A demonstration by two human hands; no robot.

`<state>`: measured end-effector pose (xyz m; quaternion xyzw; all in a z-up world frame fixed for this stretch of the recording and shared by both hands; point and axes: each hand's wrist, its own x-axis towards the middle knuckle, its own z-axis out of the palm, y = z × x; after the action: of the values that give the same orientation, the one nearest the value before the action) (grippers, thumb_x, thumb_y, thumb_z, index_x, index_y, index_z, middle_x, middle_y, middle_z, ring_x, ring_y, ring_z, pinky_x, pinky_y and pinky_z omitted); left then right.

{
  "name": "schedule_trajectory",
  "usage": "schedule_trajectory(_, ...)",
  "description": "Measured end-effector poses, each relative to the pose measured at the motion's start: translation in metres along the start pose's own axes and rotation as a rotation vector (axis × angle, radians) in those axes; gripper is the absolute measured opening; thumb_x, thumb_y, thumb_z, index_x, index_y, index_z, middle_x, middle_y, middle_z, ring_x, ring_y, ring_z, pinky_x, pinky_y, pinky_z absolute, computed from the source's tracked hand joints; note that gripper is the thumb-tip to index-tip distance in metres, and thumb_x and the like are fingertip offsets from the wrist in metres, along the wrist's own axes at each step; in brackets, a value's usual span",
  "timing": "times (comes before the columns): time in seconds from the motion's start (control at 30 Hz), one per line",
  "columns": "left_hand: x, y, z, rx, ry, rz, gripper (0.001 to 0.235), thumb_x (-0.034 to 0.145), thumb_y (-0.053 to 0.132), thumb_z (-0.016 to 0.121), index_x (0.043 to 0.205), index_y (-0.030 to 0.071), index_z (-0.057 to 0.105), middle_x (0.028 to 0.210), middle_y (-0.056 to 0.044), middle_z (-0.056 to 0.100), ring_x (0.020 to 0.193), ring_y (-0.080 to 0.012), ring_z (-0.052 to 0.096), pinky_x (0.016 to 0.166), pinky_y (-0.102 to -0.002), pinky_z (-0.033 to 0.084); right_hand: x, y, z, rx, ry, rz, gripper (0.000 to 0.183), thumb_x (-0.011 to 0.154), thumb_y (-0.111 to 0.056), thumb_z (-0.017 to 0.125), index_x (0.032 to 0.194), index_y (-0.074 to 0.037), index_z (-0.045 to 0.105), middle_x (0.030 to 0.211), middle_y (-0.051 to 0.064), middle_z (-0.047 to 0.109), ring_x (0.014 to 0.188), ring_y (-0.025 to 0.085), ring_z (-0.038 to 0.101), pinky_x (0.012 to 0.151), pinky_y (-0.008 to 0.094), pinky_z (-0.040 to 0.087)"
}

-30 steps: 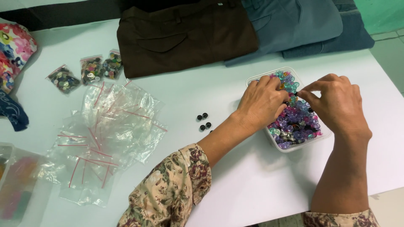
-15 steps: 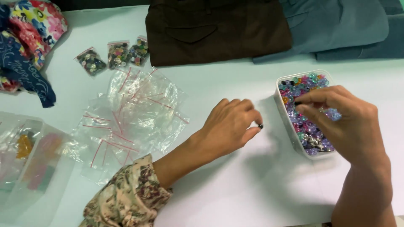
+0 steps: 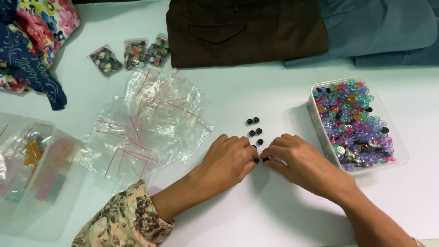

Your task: Sorting and bagging small decorative beads into plastic zip-lock bags

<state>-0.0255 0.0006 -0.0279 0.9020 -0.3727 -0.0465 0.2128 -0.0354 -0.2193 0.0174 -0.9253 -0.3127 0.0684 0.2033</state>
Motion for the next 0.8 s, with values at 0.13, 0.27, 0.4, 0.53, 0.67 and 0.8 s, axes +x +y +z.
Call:
schedule_trajectory(0.13, -0.001, 0.000, 0.000, 0.024, -0.010, 0.002, 0.016, 0.092, 0.023, 0.071, 0.102, 0.011, 0.073, 0.096, -0.010, 0.068, 0.084, -0.0289, 0.068, 0.076, -0.041, 0.047, 0.002, 0.005, 0.012, -0.027, -0.021, 0.002, 0.010, 0.090, -0.023, 0.076, 0.090, -0.014, 0.075, 0.088, 0.002, 0.072, 0.087, 0.019, 0.069, 0.074, 0.032, 0.054)
schedule_trajectory(0.27, 0.000, 0.002, -0.009, 0.039, -0.024, -0.009, 0.019, 0.093, 0.025, 0.070, 0.105, 0.010, 0.074, 0.097, -0.010, 0.069, 0.085, -0.0279, 0.068, 0.075, -0.041, 0.046, 0.001, 0.000, 0.002, -0.011, -0.023, 0.007, 0.012, 0.091, -0.023, 0.075, 0.094, -0.012, 0.076, 0.090, 0.005, 0.073, 0.088, 0.022, 0.070, 0.075, 0.034, 0.055)
schedule_trajectory(0.4, 0.005, 0.009, -0.031, 0.018, 0.032, -0.007, 0.022, 0.095, 0.024, 0.066, 0.108, 0.009, 0.074, 0.099, -0.012, 0.069, 0.085, -0.0318, 0.068, 0.074, -0.043, 0.048, -0.003, -0.004, -0.019, 0.005, 0.107, -0.034, 0.010, 0.091, -0.019, 0.074, 0.091, -0.009, 0.076, 0.088, 0.008, 0.074, 0.087, 0.024, 0.073, 0.073, 0.034, 0.057)
schedule_trajectory(0.53, 0.037, 0.020, -0.041, 0.040, 0.128, 0.042, 0.019, 0.095, 0.020, 0.068, 0.107, 0.008, 0.075, 0.096, -0.012, 0.068, 0.083, -0.0315, 0.069, 0.073, -0.043, 0.048, -0.011, 0.011, -0.040, 0.024, 0.201, 0.009, 0.009, 0.091, -0.015, 0.074, 0.093, -0.006, 0.077, 0.088, 0.010, 0.075, 0.087, 0.025, 0.074, 0.074, 0.034, 0.059)
schedule_trajectory(0.67, 0.097, 0.026, -0.028, 0.148, 0.334, 0.065, 0.011, 0.097, 0.024, 0.068, 0.100, 0.021, 0.078, 0.092, -0.002, 0.067, 0.082, -0.0279, 0.064, 0.070, -0.043, 0.045, -0.022, 0.055, -0.053, -0.082, 0.471, 0.086, 0.017, 0.095, -0.010, 0.075, 0.111, -0.006, 0.078, 0.104, 0.010, 0.072, 0.096, 0.024, 0.067, 0.085, 0.038, 0.053)
schedule_trajectory(0.8, 0.162, 0.030, -0.007, 0.357, 0.473, 0.042, 0.022, 0.076, -0.002, 0.070, 0.082, 0.019, 0.071, 0.090, -0.003, 0.061, 0.082, -0.0265, 0.060, 0.066, -0.039, 0.045, -0.023, 0.118, -0.055, -0.294, 0.577, 0.194, 0.021, 0.104, -0.002, 0.072, 0.122, -0.010, 0.080, 0.104, 0.014, 0.066, 0.101, 0.035, 0.060, 0.083, 0.045, 0.051)
